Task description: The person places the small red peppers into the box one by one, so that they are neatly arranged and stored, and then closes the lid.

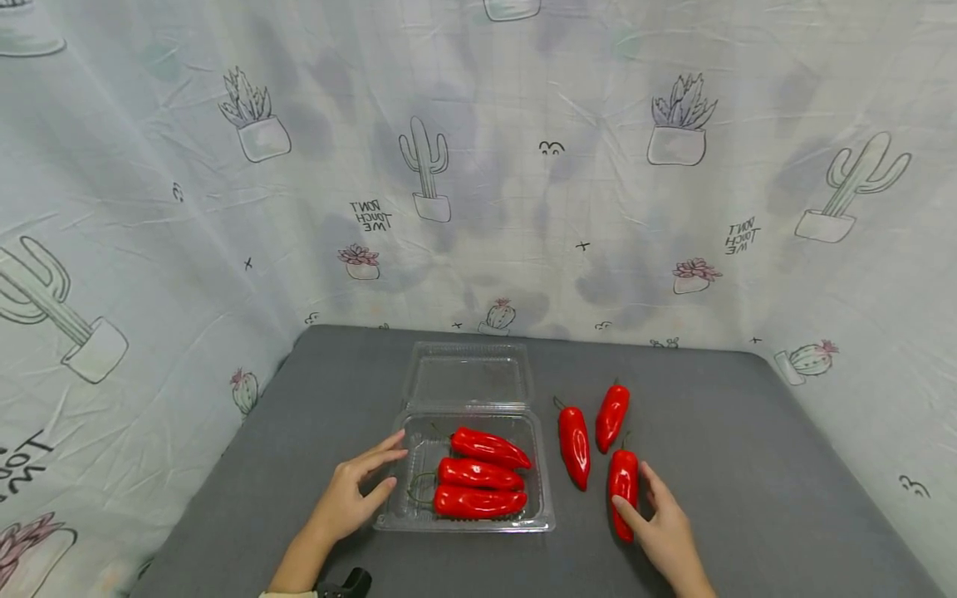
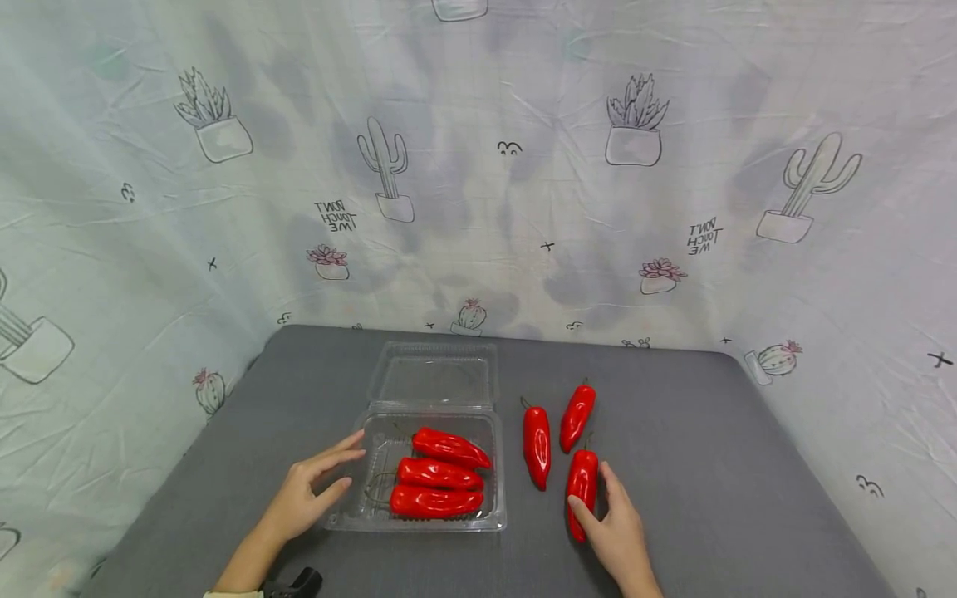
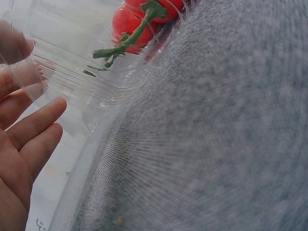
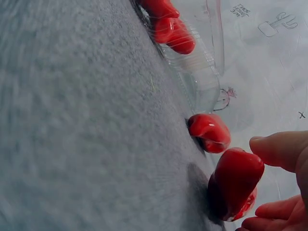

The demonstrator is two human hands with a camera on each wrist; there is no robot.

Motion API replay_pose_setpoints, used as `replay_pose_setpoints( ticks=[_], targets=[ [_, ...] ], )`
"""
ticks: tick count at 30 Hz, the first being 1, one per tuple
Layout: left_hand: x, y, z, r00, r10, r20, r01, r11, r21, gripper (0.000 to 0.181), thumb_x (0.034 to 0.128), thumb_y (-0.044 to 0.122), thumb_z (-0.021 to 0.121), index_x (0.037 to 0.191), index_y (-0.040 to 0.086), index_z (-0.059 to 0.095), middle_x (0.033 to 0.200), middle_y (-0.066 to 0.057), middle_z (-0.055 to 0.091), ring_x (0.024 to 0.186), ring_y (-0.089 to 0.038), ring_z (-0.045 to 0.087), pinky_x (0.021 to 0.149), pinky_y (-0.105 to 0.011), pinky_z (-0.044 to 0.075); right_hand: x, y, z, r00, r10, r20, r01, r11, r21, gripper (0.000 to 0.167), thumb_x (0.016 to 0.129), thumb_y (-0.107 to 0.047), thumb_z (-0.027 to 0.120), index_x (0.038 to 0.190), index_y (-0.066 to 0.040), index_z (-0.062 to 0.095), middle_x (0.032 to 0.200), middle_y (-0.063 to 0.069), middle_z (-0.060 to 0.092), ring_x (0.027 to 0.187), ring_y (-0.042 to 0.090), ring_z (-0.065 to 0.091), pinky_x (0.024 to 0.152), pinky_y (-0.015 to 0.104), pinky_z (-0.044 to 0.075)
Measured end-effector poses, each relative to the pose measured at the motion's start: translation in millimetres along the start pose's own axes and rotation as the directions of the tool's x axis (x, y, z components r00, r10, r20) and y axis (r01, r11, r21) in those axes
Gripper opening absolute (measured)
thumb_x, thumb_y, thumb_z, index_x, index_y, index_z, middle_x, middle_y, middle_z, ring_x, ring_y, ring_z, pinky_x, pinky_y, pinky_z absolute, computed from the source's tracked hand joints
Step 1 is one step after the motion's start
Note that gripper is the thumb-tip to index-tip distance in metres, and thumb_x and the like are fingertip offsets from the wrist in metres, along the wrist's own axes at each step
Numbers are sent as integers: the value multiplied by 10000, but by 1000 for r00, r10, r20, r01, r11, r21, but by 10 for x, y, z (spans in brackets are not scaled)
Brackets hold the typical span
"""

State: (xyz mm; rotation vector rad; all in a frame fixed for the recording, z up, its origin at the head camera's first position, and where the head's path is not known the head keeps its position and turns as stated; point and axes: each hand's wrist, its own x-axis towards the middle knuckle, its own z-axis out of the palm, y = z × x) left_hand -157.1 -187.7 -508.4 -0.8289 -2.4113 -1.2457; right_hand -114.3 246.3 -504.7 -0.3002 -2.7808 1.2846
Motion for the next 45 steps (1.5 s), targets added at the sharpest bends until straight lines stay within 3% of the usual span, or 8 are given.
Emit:
replay_pose_setpoints(
  ticks=[5, 11, 14, 18, 24, 32, 39, 45],
  targets=[
    [1, 0, -3, 1000, -4, -2, 4, 1000, 7, 349, 839, 6, 672, 1186, 13, 640, 1379, -173, 519, 1258, -200, 507, 912, -291, 496, -8, -10, 29, 1000, -18, 7, 18, 1000, -4, 859, 866, -379, 670, 1445, 97, 249, 1451, 306, 336, 1277, 473, 404, 1013, 564, 380],
    [9, -10, 8, 1000, 4, 1, -4, 1000, -4, 350, 843, 7, 669, 1191, 13, 637, 1383, -175, 515, 1263, -190, 505, 936, -213, 455, -3, -16, 59, 999, -39, 1, 39, 999, 14, 884, 850, -336, 685, 1440, 123, 213, 1446, 334, 305, 1310, 473, 336, 1033, 624, 315],
    [2, -29, 10, 1000, 14, 1, -14, 1000, -14, 351, 840, -3, 667, 1190, 5, 634, 1377, -192, 515, 1265, -175, 503, 939, -199, 447, -5, -10, 90, 998, -63, -10, 63, 998, 8, 887, 842, -308, 695, 1425, 151, 209, 1429, 349, 312, 1289, 475, 349, 1010, 630, 342],
    [-11, -38, 8, 1000, 23, 0, -23, 1000, 0, 349, 839, 2, 669, 1186, 6, 635, 1366, -203, 522, 1260, -162, 511, 917, -238, 477, -3, -14, 125, 998, -56, -6, 56, 998, 3, 902, 838, -309, 696, 1422, 159, 193, 1415, 353, 317, 1244, 470, 387, 971, 624, 384],
    [-1, -6, 1, 1000, -7, 4, 7, 1000, 6, 352, 838, 20, 677, 1188, 23, 642, 1379, -166, 522, 1265, -181, 503, 915, -302, 497, 5, -14, 142, 998, -58, -15, 58, 998, 12, 854, 855, -274, 675, 1421, 152, 197, 1406, 350, 323, 1230, 465, 401, 955, 615, 387],
    [-5, -21, 3, 1000, -8, 4, 8, 1000, 15, 350, 842, 21, 672, 1190, 20, 639, 1381, -162, 521, 1264, -183, 510, 913, -308, 500, 11, 10, 147, 995, -78, -55, 78, 997, -3, 724, 873, -184, 620, 1419, 114, 250, 1377, 326, 369, 1183, 436, 446, 922, 561, 401],
    [-16, -39, 13, 1000, -3, -7, 3, 999, 34, 344, 839, 16, 674, 1182, 26, 645, 1384, -132, 526, 1239, -251, 533, 884, -363, 521, 5, 11, 140, 990, -93, -107, 93, 996, -4, 657, 869, -133, 625, 1394, 110, 313, 1293, 302, 457, 1091, 402, 523, 810, 452, 462],
    [-7, -33, 14, 1000, 13, -12, -13, 1000, 21, 349, 830, -6, 673, 1177, 18, 645, 1376, -155, 527, 1234, -259, 537, 895, -337, 514, 9, 18, 128, 989, -68, -130, 69, 998, -1, 640, 863, -119, 637, 1383, 107, 341, 1256, 297, 495, 1076, 394, 546, 784, 411, 466]
  ],
)
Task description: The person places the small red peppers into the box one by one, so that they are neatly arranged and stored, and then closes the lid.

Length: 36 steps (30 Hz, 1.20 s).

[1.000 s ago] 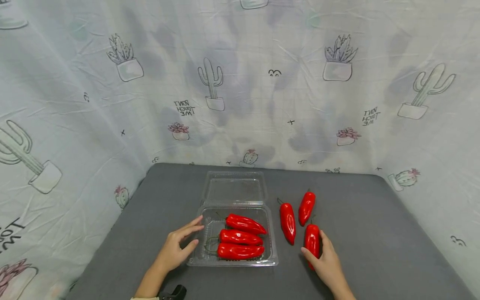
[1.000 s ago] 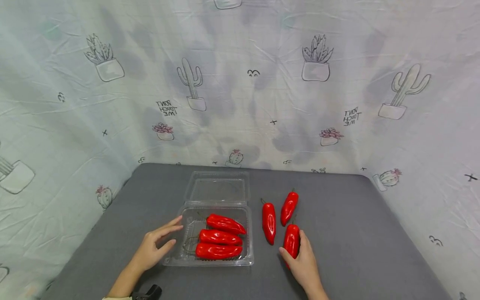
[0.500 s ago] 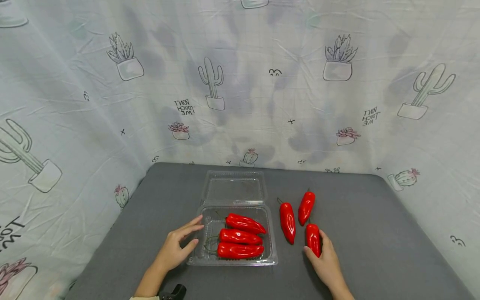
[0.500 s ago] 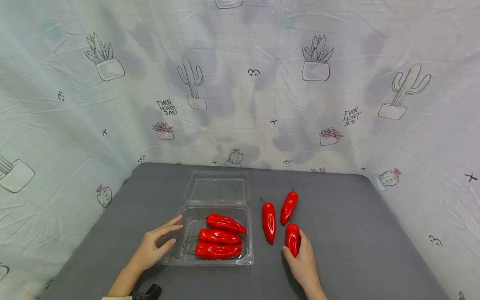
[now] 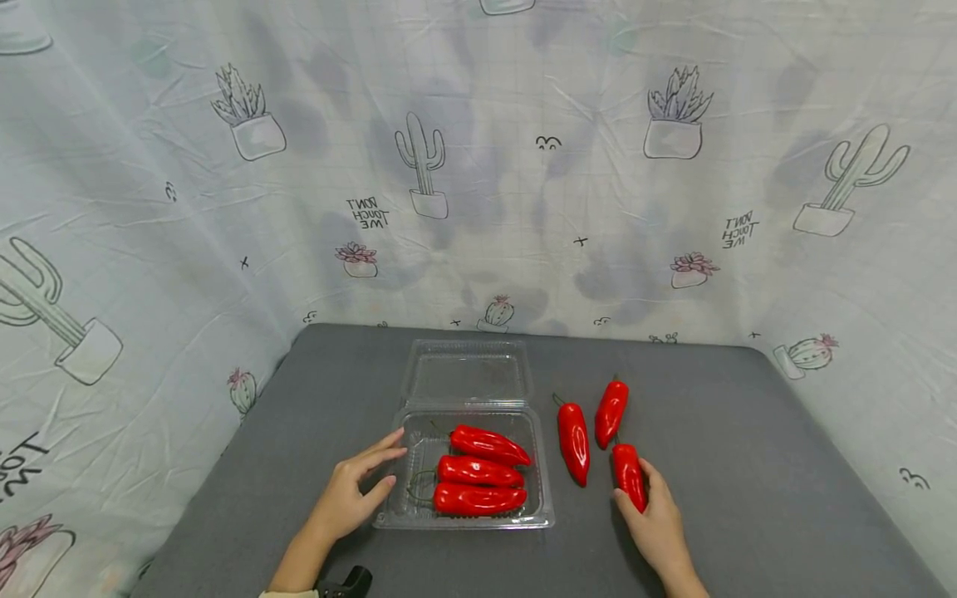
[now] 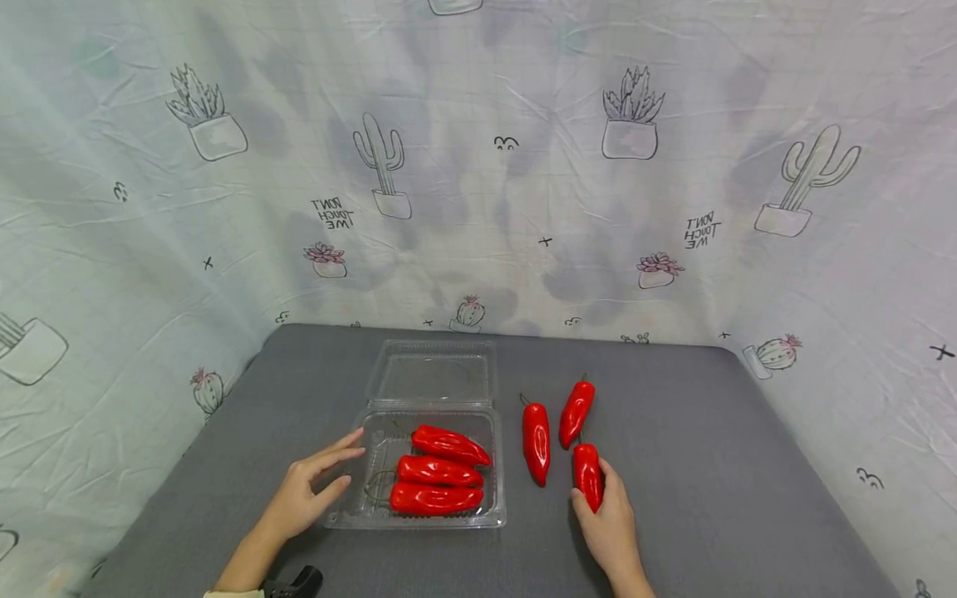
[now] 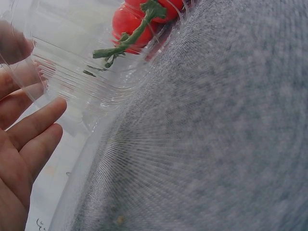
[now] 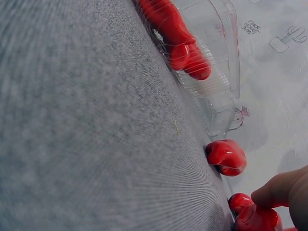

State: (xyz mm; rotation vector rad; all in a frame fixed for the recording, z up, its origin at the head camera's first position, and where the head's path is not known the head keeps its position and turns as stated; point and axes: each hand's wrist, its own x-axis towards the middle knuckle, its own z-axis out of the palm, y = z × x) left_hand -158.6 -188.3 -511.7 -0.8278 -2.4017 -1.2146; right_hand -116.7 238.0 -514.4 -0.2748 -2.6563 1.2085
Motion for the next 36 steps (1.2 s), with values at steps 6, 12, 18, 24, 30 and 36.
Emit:
replay_pose_setpoints(
  ticks=[6, 12, 18, 24, 30, 36],
  targets=[
    [-7, -17, -2, 1000, 5, 12, -5, 1000, -1, 351, 835, -1, 668, 1185, 5, 635, 1372, -186, 522, 1255, -202, 522, 905, -327, 507, -5, -11, -24, 999, 33, -4, -33, 999, 15, 633, 864, -119, 638, 1385, 93, 349, 1280, 298, 495, 1098, 400, 552, 798, 402, 475],
    [-11, 8, -7, 1000, -12, 13, 12, 1000, -5, 352, 843, 15, 671, 1193, 20, 637, 1389, -150, 516, 1251, -238, 522, 908, -328, 504, -2, -14, -33, 997, 77, -7, -76, 993, 86, 612, 882, -128, 632, 1386, 78, 354, 1319, 299, 486, 1149, 413, 545, 858, 393, 505],
    [0, 30, 3, 1000, 4, -8, -4, 1000, 14, 361, 812, -30, 684, 1169, 5, 645, 1365, -172, 532, 1198, -345, 551, 894, -310, 507, 2, -42, -45, 992, 121, -31, -115, 981, 156, 613, 891, -170, 645, 1388, 60, 368, 1336, 298, 484, 1178, 401, 527, 800, 143, 460],
    [54, 202, -30, 1000, 17, -20, -17, 1000, 18, 353, 778, -92, 679, 1126, -46, 646, 1304, -273, 543, 1141, -433, 558, 895, -258, 489, -18, -83, -55, 992, 99, -80, -81, 977, 198, 602, 887, -181, 661, 1370, 63, 399, 1310, 299, 502, 1143, 389, 542, 699, 10, 368],
    [106, 409, -108, 1000, -3, -11, 3, 1000, 4, 335, 783, -91, 671, 1112, -29, 655, 1286, -274, 557, 1121, -457, 559, 888, -265, 485, -30, -104, -61, 993, 95, -71, -79, 976, 201, 589, 887, -194, 666, 1385, -2, 418, 1336, 227, 516, 1074, 107, 542, 707, 8, 398],
    [107, 414, -111, 1000, -11, -4, 11, 1000, 1, 332, 793, -81, 669, 1120, -28, 651, 1302, -263, 550, 1134, -453, 552, 885, -298, 494, -42, -145, -59, 998, 42, -43, -32, 976, 215, 564, 884, -159, 665, 1373, -12, 424, 1311, 205, 516, 1107, 311, 545, 746, 184, 525]
  ],
)
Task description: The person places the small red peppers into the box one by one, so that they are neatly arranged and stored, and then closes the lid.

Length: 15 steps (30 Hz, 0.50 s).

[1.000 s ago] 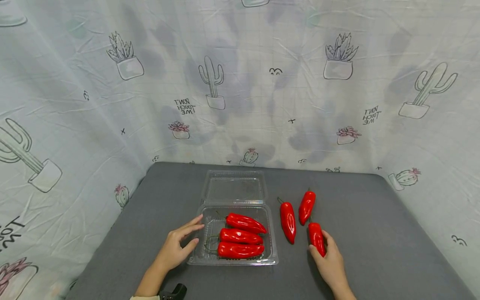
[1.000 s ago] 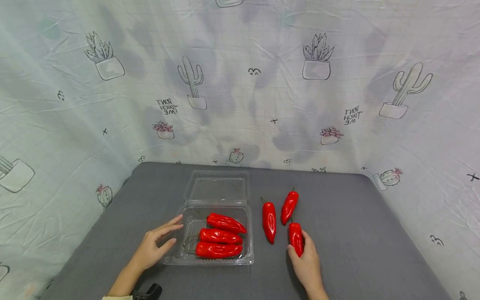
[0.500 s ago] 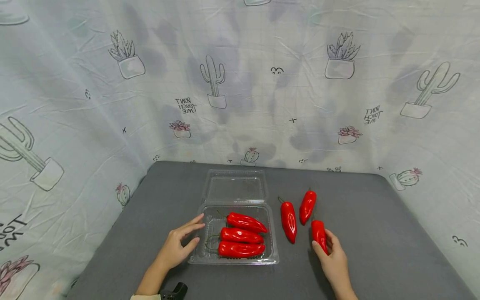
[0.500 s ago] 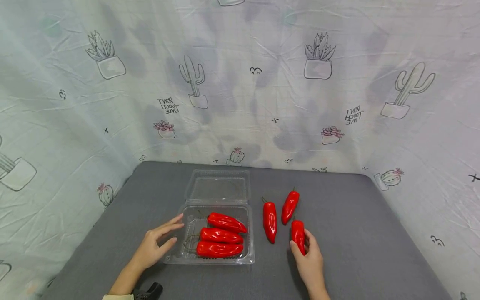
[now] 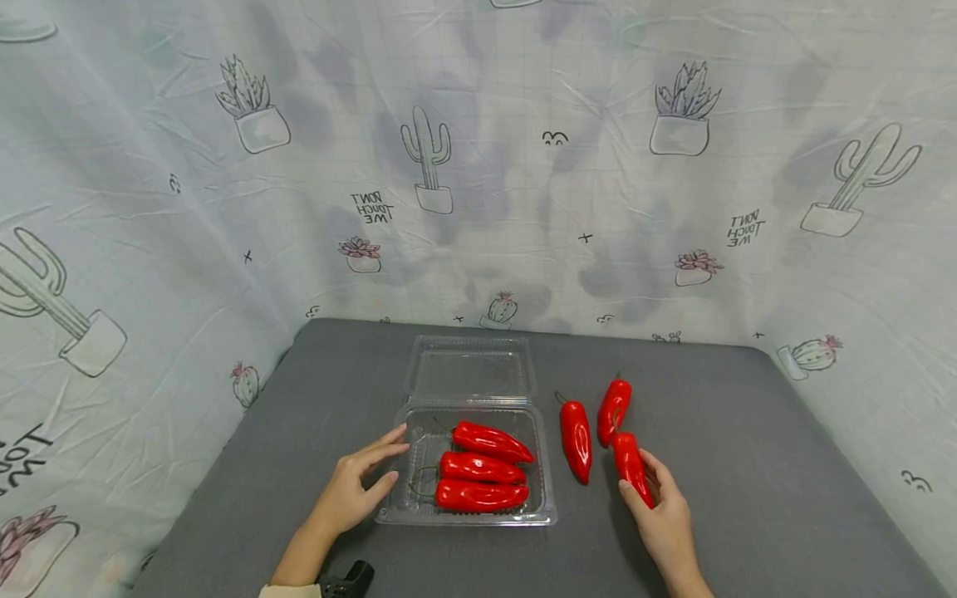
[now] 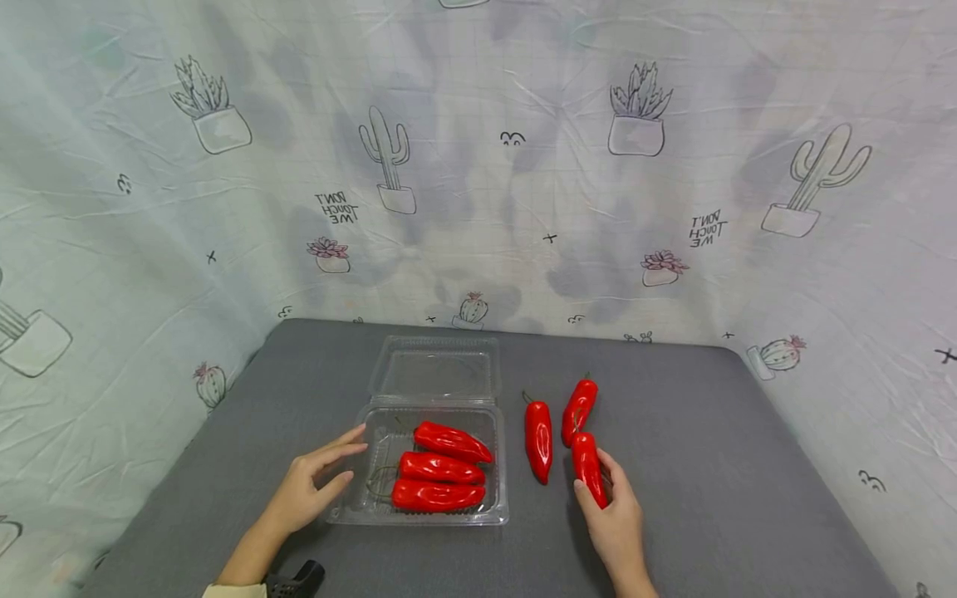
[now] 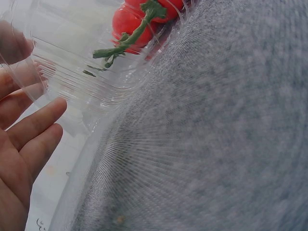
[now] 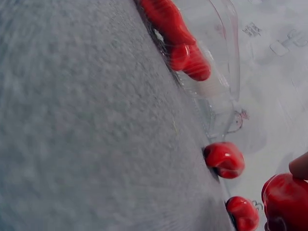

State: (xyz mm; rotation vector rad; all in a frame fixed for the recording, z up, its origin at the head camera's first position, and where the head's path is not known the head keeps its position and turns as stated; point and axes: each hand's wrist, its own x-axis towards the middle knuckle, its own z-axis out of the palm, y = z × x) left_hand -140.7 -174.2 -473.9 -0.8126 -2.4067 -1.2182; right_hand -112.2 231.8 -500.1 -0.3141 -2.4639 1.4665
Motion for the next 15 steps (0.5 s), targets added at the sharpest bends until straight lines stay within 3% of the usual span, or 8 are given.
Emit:
replay_pose_setpoints(
  ticks=[3, 9, 15],
  targets=[
    [-1, -16, 1, 1000, 1, 5, -1, 1000, 2, 334, 795, -77, 671, 1124, -29, 649, 1306, -264, 546, 1137, -448, 553, 874, -342, 516, -14, -36, 23, 1000, -7, 2, 7, 1000, 19, 558, 871, -142, 681, 1364, -30, 443, 1291, 166, 528, 1073, 260, 556, 752, 203, 533],
    [-3, -21, 4, 1000, -1, 7, 1, 1000, -6, 333, 797, -80, 666, 1127, -38, 645, 1310, -269, 541, 1134, -457, 551, 827, -456, 533, -34, -103, 54, 996, -92, 12, 91, 993, 79, 552, 847, -102, 703, 1343, -29, 473, 1272, 141, 547, 941, -24, 541, 716, 108, 498],
    [-15, -22, 7, 1000, -8, 7, 8, 1000, -9, 333, 801, -79, 664, 1131, -38, 643, 1317, -264, 537, 1144, -455, 545, 829, -468, 532, -24, -179, 97, 983, -186, 8, 181, 967, 180, 551, 831, -39, 704, 1338, -28, 488, 1261, 116, 553, 958, -69, 546, 729, 88, 500]
  ],
)
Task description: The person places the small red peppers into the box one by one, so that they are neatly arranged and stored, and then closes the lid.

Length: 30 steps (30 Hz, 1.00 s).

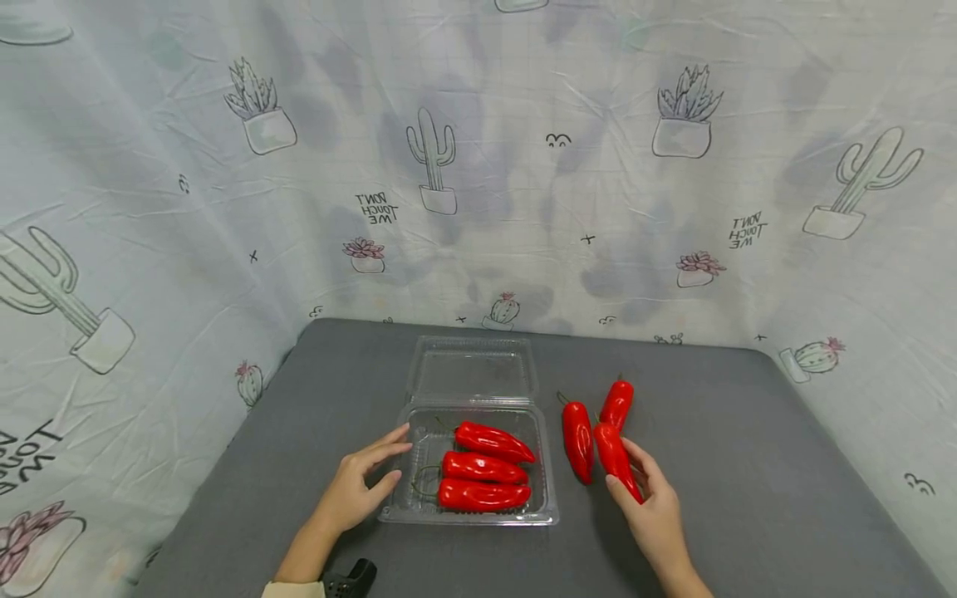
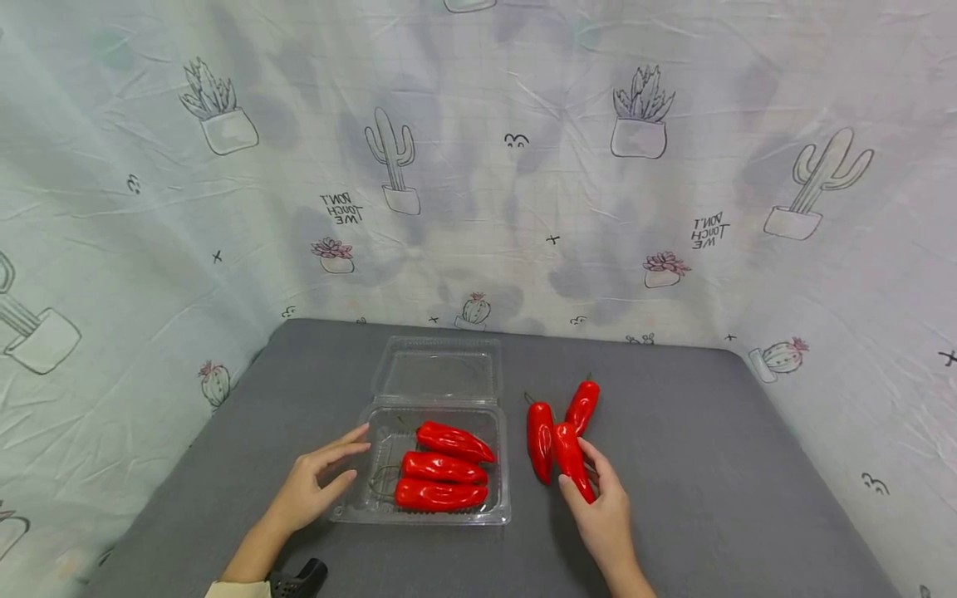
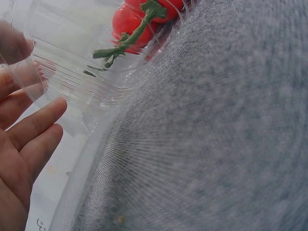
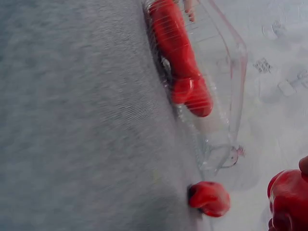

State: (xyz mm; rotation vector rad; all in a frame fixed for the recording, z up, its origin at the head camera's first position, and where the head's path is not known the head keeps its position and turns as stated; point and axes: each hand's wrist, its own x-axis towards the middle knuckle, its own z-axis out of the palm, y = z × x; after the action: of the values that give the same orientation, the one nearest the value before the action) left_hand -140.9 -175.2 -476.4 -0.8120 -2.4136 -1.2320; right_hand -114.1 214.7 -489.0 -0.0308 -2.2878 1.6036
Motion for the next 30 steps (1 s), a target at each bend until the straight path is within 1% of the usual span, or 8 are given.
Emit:
replay_pose_setpoints(
  ticks=[4, 7, 11, 14, 21, 23, 25, 30],
  targets=[
    [10, 3, -1, 1000, 1, 4, -1, 1000, -12, 331, 805, -80, 658, 1134, -45, 640, 1313, -284, 530, 1143, -464, 541, 802, -531, 525, 51, -79, 36, 999, -34, 14, 33, 998, 59, 536, 833, -7, 691, 1332, -25, 495, 1242, 86, 540, 990, -29, 561, 758, 99, 504],
    [14, 18, -9, 1000, 2, 5, -2, 1000, -4, 328, 806, -78, 658, 1132, -45, 641, 1309, -283, 534, 1139, -463, 544, 816, -491, 534, 89, -149, 71, 998, -44, 34, 41, 996, 76, 532, 835, -17, 691, 1329, -26, 495, 1248, 93, 535, 1008, -20, 552, 764, 108, 506],
    [-38, -156, 48, 1000, -2, 4, 2, 1000, 22, 334, 812, -58, 666, 1144, -40, 638, 1334, -247, 531, 1152, -437, 549, 812, -487, 537, 126, -216, 136, 997, -47, 57, 41, 994, 101, 531, 829, -24, 698, 1322, -32, 500, 1280, 117, 534, 1041, -45, 537, 795, 108, 493],
    [-82, -325, 98, 1000, -2, 7, 2, 1000, 21, 347, 824, -26, 672, 1169, -21, 633, 1367, -209, 517, 1179, -411, 542, 795, -534, 529, 146, -233, 202, 996, -57, 75, 46, 990, 133, 525, 826, -6, 694, 1315, -22, 505, 1282, 125, 532, 1046, -46, 539, 822, 105, 486],
    [-102, -375, 106, 1000, 26, 8, -26, 1000, 2, 350, 841, 10, 670, 1189, 11, 632, 1387, -169, 512, 1195, -382, 541, 812, -502, 535, 176, -267, 349, 985, -92, 143, 70, 986, 153, 528, 808, -5, 708, 1303, -57, 530, 1233, 137, 577, 1013, 40, 573, 814, 149, 509],
    [-103, -384, 106, 1000, 25, 9, -25, 1000, 3, 349, 844, 9, 666, 1192, 14, 633, 1392, -160, 510, 1204, -367, 538, 821, -488, 536, 191, -280, 384, 976, -115, 184, 85, 983, 162, 535, 808, -15, 710, 1308, -72, 526, 1235, 135, 580, 1017, 85, 577, 804, 179, 524],
    [-104, -389, 105, 1000, 18, 12, -18, 1000, 7, 344, 853, 20, 660, 1196, 19, 632, 1399, -146, 507, 1216, -347, 533, 831, -479, 534, 215, -288, 420, 960, -150, 235, 108, 977, 183, 538, 814, -20, 706, 1315, -80, 519, 1249, 135, 575, 1028, 134, 576, 799, 212, 538],
    [-97, -407, 114, 1000, 21, 6, -22, 1000, 20, 340, 855, 27, 658, 1194, 15, 633, 1397, -140, 510, 1216, -324, 538, 801, -512, 537, 300, -311, 522, 898, -255, 360, 189, 960, 207, 526, 834, -20, 687, 1324, -91, 509, 1248, 136, 584, 1043, 180, 584, 783, 253, 554]
  ],
)
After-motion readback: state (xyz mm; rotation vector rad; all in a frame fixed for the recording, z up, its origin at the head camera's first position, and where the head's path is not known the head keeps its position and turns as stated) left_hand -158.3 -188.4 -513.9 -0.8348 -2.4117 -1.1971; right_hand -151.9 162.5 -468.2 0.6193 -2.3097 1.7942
